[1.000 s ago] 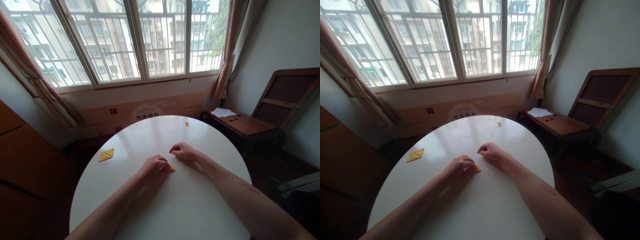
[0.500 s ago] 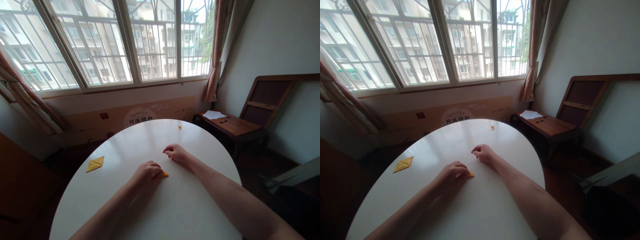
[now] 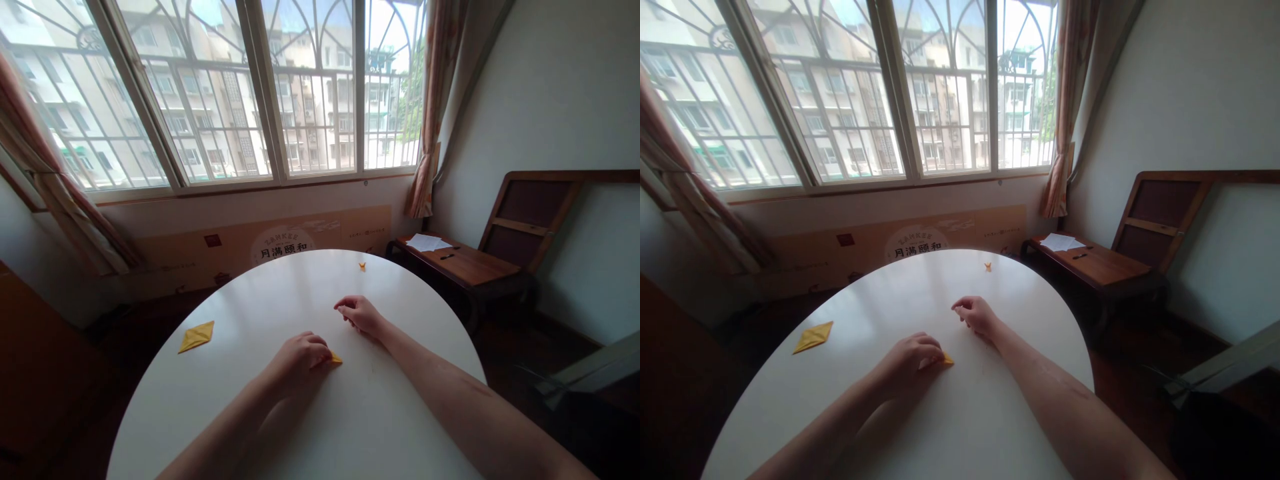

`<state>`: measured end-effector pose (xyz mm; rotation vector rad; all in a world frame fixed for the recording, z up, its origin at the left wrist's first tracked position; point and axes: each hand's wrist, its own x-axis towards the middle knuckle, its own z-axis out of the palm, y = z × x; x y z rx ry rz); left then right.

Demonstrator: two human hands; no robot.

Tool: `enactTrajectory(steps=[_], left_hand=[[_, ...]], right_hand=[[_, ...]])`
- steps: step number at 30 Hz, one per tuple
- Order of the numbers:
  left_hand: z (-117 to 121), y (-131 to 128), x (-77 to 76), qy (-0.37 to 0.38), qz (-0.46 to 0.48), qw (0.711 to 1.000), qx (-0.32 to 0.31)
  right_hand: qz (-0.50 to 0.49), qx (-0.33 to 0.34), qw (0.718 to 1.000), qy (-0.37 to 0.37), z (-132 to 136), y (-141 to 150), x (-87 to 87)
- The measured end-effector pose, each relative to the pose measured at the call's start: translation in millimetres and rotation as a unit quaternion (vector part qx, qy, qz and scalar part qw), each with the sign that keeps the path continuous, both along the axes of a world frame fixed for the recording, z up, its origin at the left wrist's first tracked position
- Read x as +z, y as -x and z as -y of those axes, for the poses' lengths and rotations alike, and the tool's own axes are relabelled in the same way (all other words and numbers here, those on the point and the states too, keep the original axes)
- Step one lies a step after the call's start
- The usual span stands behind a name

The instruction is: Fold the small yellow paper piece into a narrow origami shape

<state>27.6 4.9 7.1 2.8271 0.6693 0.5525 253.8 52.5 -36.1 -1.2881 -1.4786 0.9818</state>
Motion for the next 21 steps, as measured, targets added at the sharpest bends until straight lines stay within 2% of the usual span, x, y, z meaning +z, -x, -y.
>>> enactTrajectory(steps=[7, 12, 17, 21], left_hand=[[0, 1, 3.6, -0.007, -0.01, 1.0, 0.004], [-11, 6, 0.5, -0.011, -0.007, 0.999, 0.029], [-26, 13, -10.7, -0.016, 0.007, 0.997, 0.078], [-31, 15, -16.0, -0.017, 0.015, 0.994, 0.102]], right_hand=[[0.044, -0.023, 0.999, 0.004, -4, 3, -1.7], [0.118, 0.005, 0.989, 0.091, -8, 9, 4.6], [0.177, 0.045, 0.963, 0.198, -22, 14, 18.7], [0.215, 0.069, 0.943, 0.243, -35, 19, 29.3]])
